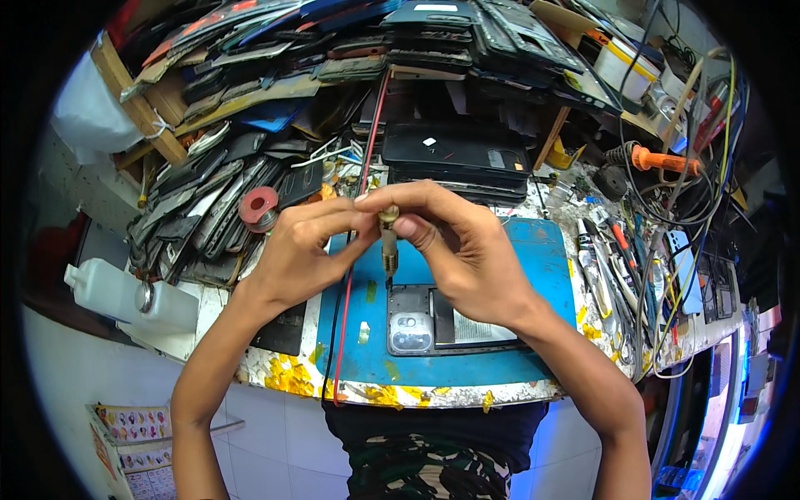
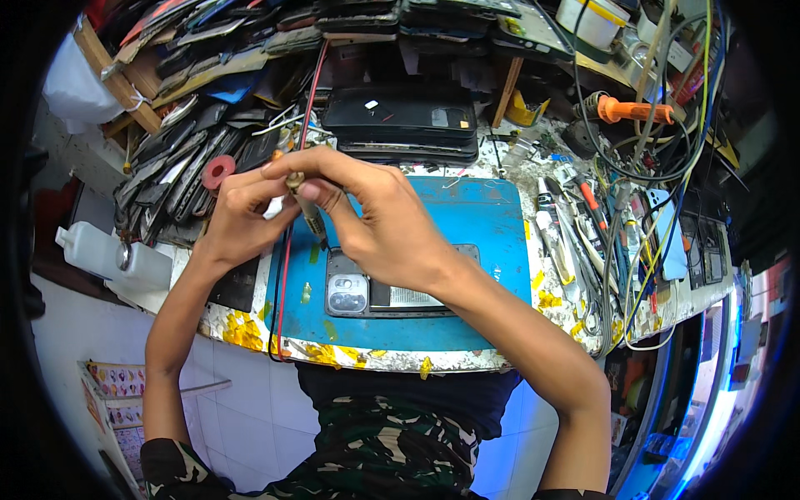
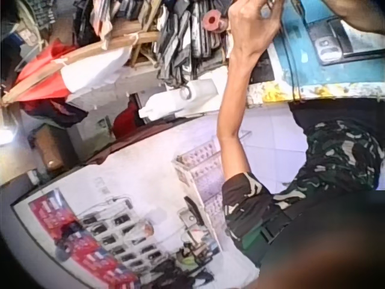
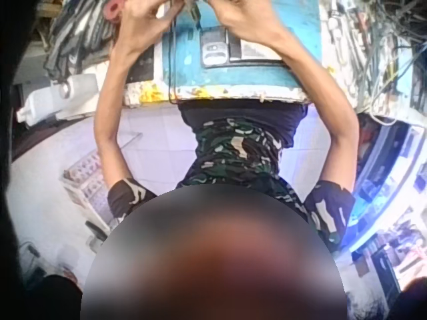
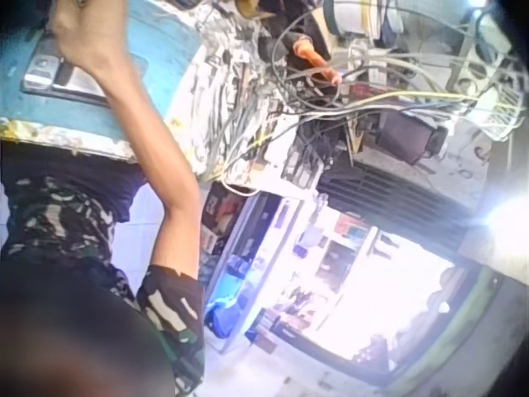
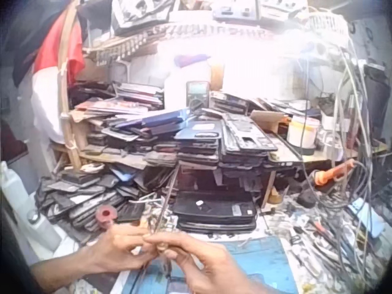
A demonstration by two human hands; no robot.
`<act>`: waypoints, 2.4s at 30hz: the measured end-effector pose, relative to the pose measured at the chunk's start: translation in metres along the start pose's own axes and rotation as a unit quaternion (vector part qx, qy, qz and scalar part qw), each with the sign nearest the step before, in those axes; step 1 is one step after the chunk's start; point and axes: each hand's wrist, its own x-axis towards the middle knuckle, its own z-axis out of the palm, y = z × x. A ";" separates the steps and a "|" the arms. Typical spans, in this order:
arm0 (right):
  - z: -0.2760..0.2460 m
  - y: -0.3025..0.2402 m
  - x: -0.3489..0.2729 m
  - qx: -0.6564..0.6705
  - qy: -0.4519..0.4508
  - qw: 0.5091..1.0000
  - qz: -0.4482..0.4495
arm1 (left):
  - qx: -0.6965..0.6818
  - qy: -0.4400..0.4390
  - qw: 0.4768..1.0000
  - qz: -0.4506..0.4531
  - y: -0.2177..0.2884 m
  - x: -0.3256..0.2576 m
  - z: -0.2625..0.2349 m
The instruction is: The person cleans the back of a black smartphone with a white cloth, then removes the back cover to expose the battery and internal components. They use a screwdriver to remove screws from the camera module area. The back cover is placed on the workbench.
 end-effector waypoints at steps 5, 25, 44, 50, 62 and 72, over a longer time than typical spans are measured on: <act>-0.004 -0.001 0.004 -0.087 -0.022 0.995 -0.044 | -0.150 -0.166 0.971 -0.085 0.004 -0.014 -0.008; -0.008 0.009 0.001 -0.065 -0.073 0.990 -0.101 | -0.190 -0.151 0.964 -0.106 -0.001 -0.013 0.021; -0.001 0.006 -0.001 0.033 0.057 0.997 -0.026 | -0.149 -0.141 0.975 -0.081 -0.009 -0.018 0.018; 0.008 0.005 -0.011 -0.052 0.069 0.996 0.021 | -0.151 -0.142 0.977 -0.058 -0.013 -0.018 0.016; 0.006 0.024 -0.017 -0.074 -0.049 0.991 -0.100 | -0.128 -0.151 0.978 -0.066 -0.010 -0.017 0.010; 0.005 -0.010 -0.012 -0.085 -0.174 0.981 -0.026 | -0.199 -0.146 0.968 -0.036 -0.013 -0.017 0.011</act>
